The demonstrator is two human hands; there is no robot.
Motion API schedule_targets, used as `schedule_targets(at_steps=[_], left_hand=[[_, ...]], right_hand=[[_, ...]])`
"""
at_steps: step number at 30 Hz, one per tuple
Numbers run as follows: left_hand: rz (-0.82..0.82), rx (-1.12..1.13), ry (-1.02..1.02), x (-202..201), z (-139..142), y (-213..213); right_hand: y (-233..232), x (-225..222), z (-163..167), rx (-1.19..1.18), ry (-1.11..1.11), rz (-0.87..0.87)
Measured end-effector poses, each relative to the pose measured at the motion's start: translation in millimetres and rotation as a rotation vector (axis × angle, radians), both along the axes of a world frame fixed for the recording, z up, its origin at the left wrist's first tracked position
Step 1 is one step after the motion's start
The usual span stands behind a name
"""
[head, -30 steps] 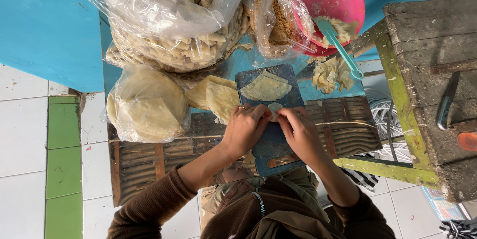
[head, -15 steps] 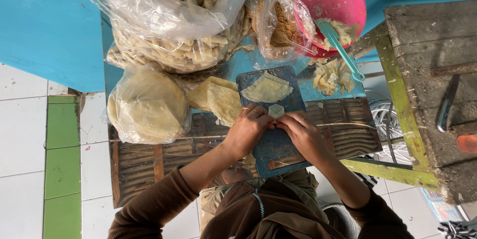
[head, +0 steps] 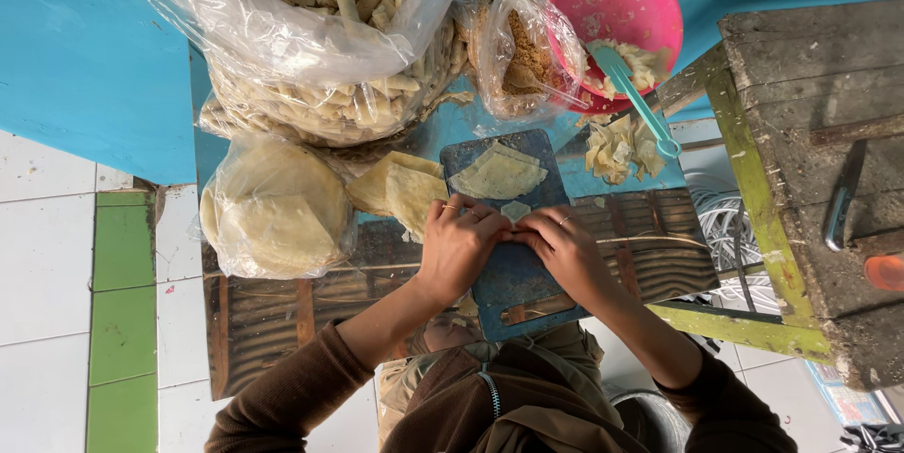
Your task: The person spoons brown filling from a plastic bag onto thin pastry wrappers, folds the wrappers over the filling by hand, and stacks the folded pastries on a cutting board. They repeat the filling and folding cycle for multiple wrappers, occasionally repositioning the stack.
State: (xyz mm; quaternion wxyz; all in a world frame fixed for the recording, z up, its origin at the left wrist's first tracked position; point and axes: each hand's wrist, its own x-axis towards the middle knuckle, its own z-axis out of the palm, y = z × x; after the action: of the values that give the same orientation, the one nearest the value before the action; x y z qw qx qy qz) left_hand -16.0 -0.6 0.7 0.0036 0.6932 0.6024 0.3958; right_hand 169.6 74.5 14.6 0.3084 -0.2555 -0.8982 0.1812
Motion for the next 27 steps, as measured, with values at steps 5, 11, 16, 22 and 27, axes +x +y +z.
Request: schedule_targets(at_steps=[5,11,16,22,27], left_hand=[[0.142,-0.122,-0.128,3.2,0.0,13.4],[0.01,-0.158,-0.026,0.1,-10.5,15.3],[0.054,-0.074,0.037,1.2,-13.0,16.3],[0.07,-0.221,-0.084,4.7,0.2,13.8],[0.086,-0.252,-0.237,5.7,7.1,16.0]], right_hand=[[20.8,-8.1,1.3,-0.279,-0.054,-0.116],[20.5,-6.6,2.9,0.005,-0.031,0.045],[12.1,-5.4,2.6,0.032,-0.062,-0.016],[25.2,1.0,2.7,-0.279,-0.166,-0.064],[19.4,8.0,-0.7,-0.116,-0.151,-0.022]])
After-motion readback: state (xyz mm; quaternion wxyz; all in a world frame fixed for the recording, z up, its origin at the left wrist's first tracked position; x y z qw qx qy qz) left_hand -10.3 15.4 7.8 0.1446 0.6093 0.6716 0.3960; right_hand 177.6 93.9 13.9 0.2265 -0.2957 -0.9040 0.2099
